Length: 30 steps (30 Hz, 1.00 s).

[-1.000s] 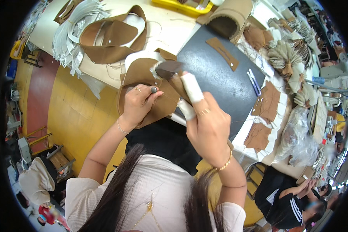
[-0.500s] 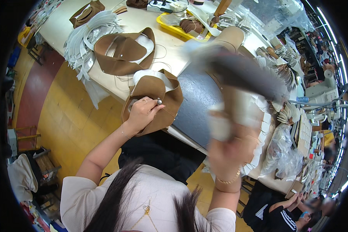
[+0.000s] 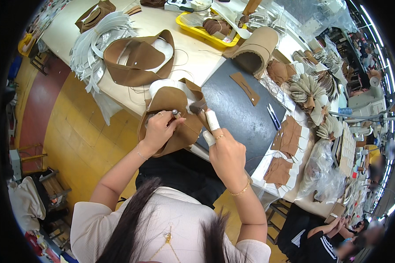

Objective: The person walks to a workstation and begins assembling a brown leather bag. They use a hammer and a metal punch to drive rivets into the bag's seams, repeatedly striking the punch to secure the hardware.

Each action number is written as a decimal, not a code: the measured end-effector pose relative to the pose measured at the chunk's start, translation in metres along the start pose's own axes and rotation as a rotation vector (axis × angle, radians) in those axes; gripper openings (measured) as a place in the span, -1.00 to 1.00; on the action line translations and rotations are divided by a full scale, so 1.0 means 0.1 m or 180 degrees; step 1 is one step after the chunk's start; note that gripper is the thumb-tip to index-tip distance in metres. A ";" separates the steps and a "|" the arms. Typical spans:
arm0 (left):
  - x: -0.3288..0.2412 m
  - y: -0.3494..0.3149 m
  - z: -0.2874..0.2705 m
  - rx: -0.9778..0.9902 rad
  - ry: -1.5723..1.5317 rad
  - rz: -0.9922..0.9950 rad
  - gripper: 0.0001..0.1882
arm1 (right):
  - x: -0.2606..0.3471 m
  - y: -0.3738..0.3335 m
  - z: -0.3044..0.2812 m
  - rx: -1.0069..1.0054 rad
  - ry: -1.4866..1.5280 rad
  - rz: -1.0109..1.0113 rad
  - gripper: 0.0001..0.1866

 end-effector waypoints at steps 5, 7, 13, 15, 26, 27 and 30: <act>0.08 -0.02 0.00 0.0000 -0.0240 -0.0281 -0.84 | -0.07 -0.07 0.46 0.0672 -0.0526 0.0160 -0.50; 0.14 -0.06 0.01 -0.0014 -0.0516 -0.0538 -0.85 | -0.15 -0.12 0.50 0.0569 -0.0382 0.0300 -0.49; 0.37 -0.24 0.05 -0.0482 -0.1400 -0.1375 -0.88 | -0.21 -0.17 0.58 0.0709 -0.0396 0.0319 -0.39; 0.30 -0.22 0.02 -0.0593 -0.1326 -0.1079 -0.88 | -0.18 -0.14 0.58 0.0693 -0.0369 0.0328 -0.37; 0.16 0.15 0.14 0.1177 -0.0028 -0.0343 -0.73 | -0.23 -0.11 0.55 0.0689 -0.0130 0.0416 -0.42; 0.16 0.18 0.17 0.1273 0.0035 -0.0299 -0.72 | -0.23 -0.11 0.57 0.0764 -0.0111 0.0456 -0.44; 0.10 0.32 0.19 0.1180 0.0129 -0.0082 -0.70 | -0.25 -0.14 0.61 0.0922 -0.0109 0.0611 -0.44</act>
Point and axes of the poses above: each hand's wrist, its own y-axis towards the middle knuckle, its own z-axis out of the palm, x = y × z, the point moved 8 cm from there along y, towards the middle knuckle, and after that the axes turned 1 degree about z, right-handed, at the moved point
